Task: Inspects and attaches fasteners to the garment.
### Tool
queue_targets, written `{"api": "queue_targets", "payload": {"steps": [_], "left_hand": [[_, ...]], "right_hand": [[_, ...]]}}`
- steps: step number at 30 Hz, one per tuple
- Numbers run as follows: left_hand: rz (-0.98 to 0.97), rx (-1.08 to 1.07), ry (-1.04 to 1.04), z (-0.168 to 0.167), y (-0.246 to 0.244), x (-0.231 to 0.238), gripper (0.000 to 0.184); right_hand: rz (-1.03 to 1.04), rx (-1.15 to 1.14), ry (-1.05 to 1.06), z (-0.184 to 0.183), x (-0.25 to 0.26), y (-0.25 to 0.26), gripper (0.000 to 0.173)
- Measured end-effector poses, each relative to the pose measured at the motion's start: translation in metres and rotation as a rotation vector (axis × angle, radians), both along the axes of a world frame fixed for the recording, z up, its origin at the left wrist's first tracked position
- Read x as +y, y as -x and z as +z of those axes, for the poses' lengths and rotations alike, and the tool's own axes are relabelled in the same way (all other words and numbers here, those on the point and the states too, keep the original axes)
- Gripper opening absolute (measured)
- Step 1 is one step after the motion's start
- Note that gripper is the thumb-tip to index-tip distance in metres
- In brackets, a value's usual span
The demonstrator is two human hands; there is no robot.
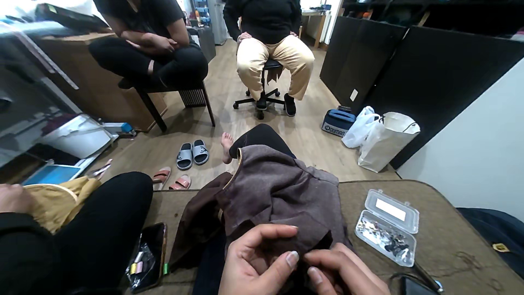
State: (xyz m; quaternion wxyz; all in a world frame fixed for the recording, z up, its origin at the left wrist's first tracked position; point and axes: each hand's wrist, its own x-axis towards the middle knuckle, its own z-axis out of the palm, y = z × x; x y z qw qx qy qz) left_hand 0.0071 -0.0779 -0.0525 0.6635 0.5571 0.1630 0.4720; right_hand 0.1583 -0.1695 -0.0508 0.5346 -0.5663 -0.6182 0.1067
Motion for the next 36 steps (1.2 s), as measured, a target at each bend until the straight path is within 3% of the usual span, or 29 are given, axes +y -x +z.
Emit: {"api": "queue_targets", "payload": {"steps": [26,36], "left_hand": [[-0.023,0.098,-0.141,0.0023,0.0027,-0.0026,0.033],[-0.181,0.019,0.129,0.0011,0.0071,0.0051,0.032]], "right_hand": [[-0.084,-0.087,-0.028,0.0032,0.0000,0.0011,0.015],[-0.007,-0.021,-0.041,-0.0015,0.0016,-0.0033,0.017]]}}
